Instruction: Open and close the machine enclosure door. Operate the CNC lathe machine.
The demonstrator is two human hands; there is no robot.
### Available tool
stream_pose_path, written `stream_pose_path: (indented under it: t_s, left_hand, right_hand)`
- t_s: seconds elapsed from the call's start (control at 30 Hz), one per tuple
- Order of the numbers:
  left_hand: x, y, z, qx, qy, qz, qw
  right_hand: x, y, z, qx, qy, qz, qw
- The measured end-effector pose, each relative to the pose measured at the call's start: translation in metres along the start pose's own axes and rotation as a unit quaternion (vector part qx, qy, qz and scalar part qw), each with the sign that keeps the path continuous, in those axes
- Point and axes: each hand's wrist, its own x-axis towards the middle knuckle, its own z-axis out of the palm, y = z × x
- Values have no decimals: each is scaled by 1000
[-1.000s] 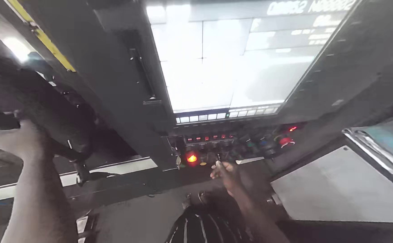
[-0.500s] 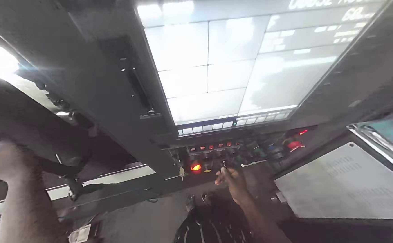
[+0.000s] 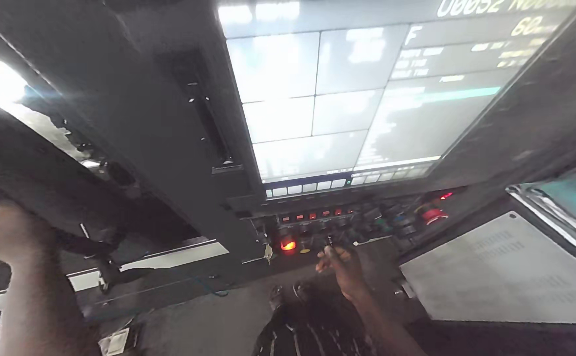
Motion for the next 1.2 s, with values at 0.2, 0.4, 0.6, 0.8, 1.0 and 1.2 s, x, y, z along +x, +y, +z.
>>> stream_pose_path:
  t_s: [0.2, 0.4, 0.6, 0.8, 1.0, 1.2]
  left_hand:
    - [28, -37, 10, 11, 11, 21, 1000]
    - [5, -2, -5, -31, -12, 21, 999]
    - [-7, -16, -12, 38, -35, 19, 999]
    - [-2, -32, -9, 57, -100, 1, 993]
    - [-3, -29, -8, 65, -92, 0, 994]
    - [-4, -39, 6, 53, -4, 96, 994]
  right_hand:
    - [0, -1, 0, -8, -4, 2, 1000]
    - [1, 3, 0, -6, 0, -11, 1000]
    - [-1, 10, 1, -50, 5, -42, 998]
    - [0, 11, -2, -36, -4, -55, 998]
    - [3, 13, -3, -26, -7, -73, 997]
    - [7, 24, -13, -24, -34, -56, 998]
